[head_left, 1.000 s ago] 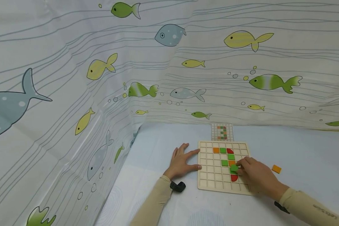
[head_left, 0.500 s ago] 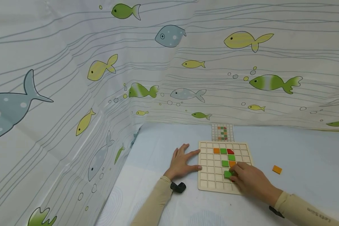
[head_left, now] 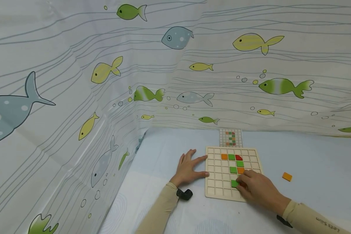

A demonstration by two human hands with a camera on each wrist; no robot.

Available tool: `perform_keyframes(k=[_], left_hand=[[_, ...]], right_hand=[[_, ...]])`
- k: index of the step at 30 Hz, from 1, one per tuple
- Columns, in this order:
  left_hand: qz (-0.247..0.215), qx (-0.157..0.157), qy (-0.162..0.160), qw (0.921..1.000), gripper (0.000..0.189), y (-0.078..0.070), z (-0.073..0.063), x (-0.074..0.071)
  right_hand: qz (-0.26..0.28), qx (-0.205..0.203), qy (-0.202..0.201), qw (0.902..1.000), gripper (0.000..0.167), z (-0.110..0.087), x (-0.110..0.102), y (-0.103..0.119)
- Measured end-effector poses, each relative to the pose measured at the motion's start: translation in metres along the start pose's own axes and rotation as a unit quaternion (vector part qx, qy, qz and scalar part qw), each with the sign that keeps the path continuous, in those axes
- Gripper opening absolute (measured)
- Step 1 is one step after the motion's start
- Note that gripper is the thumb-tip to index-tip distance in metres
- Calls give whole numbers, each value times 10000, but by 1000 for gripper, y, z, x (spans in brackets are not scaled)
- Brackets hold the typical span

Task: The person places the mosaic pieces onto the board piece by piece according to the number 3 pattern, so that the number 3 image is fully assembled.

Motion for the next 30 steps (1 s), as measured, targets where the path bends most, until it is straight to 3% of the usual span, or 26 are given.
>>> perform_keyframes(k=[13, 19, 30], left_hand=[[-30, -36, -8, 10000, 75, -1, 0, 0], [-23, -83, 4, 10000, 74, 1, 1, 2], [-50, -55, 28, 10000, 74, 0, 1, 2]], right_hand=[[137, -101, -127, 9998, 12, -2, -1, 0], [223, -39, -157, 9996, 19, -1, -3, 4], [334, -292, -405, 9982, 18, 2, 3, 6]])
Point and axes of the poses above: each hand's wrist, its own z-axis towards the middle knuckle, its own x-axis out of the palm, y = z × x, the point moved 1 cm from there along z, towards the middle knuckle, and after that the axes turned 15 degrees about y, right-handed, at the moved point
